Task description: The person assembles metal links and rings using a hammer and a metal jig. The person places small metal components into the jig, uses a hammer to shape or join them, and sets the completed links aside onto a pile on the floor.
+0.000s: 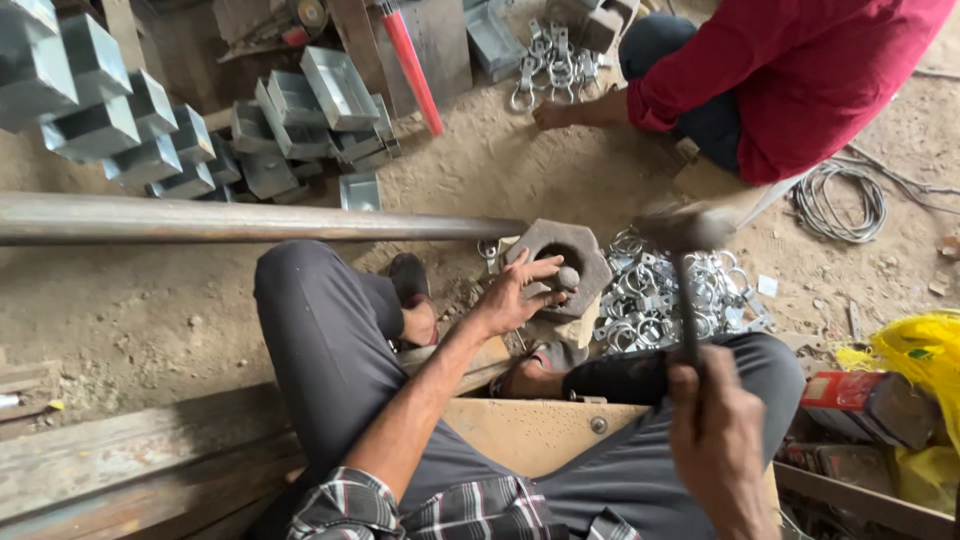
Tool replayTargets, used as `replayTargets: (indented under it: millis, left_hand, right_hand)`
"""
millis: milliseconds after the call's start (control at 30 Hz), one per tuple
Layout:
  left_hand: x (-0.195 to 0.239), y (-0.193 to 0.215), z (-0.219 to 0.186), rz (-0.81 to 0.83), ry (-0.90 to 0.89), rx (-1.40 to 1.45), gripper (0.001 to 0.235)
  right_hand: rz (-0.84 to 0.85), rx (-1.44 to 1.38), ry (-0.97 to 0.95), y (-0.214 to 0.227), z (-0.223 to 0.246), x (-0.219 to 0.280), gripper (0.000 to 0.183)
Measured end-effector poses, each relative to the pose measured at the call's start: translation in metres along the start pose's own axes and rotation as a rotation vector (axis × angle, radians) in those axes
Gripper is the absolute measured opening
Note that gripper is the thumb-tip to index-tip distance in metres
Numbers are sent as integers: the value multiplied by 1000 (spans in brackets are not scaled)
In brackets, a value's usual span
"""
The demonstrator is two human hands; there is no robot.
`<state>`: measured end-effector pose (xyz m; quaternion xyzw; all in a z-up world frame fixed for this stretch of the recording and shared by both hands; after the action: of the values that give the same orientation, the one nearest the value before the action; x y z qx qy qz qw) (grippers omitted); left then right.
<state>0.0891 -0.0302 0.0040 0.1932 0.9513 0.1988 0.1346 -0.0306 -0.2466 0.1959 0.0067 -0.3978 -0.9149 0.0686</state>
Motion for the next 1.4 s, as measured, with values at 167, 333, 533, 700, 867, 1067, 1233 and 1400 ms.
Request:
replayTargets:
  millis: [167,333,533,700,867,1067,1233,1400]
  left_hand:
    - [3,-3,5,-9,13,-24,44]
    - [2,1,-4,21,8,37,42]
    - [7,0,5,22,173,5,49]
    - [3,-5,11,-8,61,-2,46]
    - [3,-1,5,-25,1,29,45]
    - [0,12,-15,-33,-3,53,41]
    - [3,12,-40,40,76,417,51]
    - [-2,6,-49,-6,61,1065,17]
  right_hand:
    - [-258,-220,269,32,4,16,19]
    - [67,163,112,-70,-33,6,20]
    - [112,-48,-117,-48,-27,2,18]
    - [-157,-125,165,20,29,4,29]
    - [-172,-1331,0,-2,-10,4,41]
    - [254,-93,-153,-77,-27,9,24]
    - [270,-685,-384,-93,-55,34,27]
    - [214,-938,-551,-122,-101,47,34]
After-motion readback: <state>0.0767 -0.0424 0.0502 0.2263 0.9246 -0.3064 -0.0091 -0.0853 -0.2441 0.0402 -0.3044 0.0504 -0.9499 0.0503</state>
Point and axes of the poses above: each hand's wrist, its own x-axis away from the middle knuckle, its own y-axis out of the back of the hand, z = x × y, the point moved 9 cm from there along -x, towards the middle knuckle, and after that the axes turned 8 degrees about z, right-handed, at the moved point
